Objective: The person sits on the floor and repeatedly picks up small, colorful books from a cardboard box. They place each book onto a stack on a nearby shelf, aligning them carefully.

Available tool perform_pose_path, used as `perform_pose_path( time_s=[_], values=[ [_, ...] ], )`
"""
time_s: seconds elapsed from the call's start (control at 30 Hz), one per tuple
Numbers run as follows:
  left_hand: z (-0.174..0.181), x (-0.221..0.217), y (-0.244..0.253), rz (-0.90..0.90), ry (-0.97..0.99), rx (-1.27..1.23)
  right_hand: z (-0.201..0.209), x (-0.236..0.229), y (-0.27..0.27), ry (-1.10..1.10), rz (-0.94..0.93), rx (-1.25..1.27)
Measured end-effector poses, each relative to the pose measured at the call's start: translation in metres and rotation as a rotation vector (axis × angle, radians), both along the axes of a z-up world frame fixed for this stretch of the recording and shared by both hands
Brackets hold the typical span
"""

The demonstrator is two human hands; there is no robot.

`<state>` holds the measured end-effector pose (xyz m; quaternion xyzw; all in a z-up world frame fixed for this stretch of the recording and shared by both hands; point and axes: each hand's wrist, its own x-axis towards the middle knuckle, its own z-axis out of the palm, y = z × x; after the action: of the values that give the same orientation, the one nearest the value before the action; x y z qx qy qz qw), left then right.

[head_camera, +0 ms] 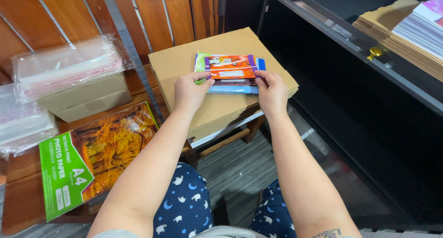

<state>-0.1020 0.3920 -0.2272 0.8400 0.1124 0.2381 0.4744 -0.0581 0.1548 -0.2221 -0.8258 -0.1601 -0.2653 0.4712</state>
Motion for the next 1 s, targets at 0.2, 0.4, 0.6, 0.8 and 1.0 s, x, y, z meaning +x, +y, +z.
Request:
perform_pose_path(
  time_s=[0.2,0.4,0.6,0.8,1.0],
  values=[
    [0.0,0.003,0.0,0.014,-0.021,0.073,0.005,-0.009,0.003,0.041,0.013,0.088],
    [0.008,-0.005,-0.001,0.0,-0.006,0.028,0.004,-0.007,0.003,0.072,0.043,0.154],
    [0.006,-0.004,-0.003,0.019,0.007,0.017,0.009,-0.013,0.006,0.082,0.034,0.157],
    [0.003,0.0,-0.001,0.02,-0.007,0.016,0.017,-0.018,0.004,0.062,0.071,0.166],
    [0.01,-0.003,-0.001,0.0,-0.08,0.003,0.011,-0.007,-0.001,-0.011,0.062,0.152]
  ],
)
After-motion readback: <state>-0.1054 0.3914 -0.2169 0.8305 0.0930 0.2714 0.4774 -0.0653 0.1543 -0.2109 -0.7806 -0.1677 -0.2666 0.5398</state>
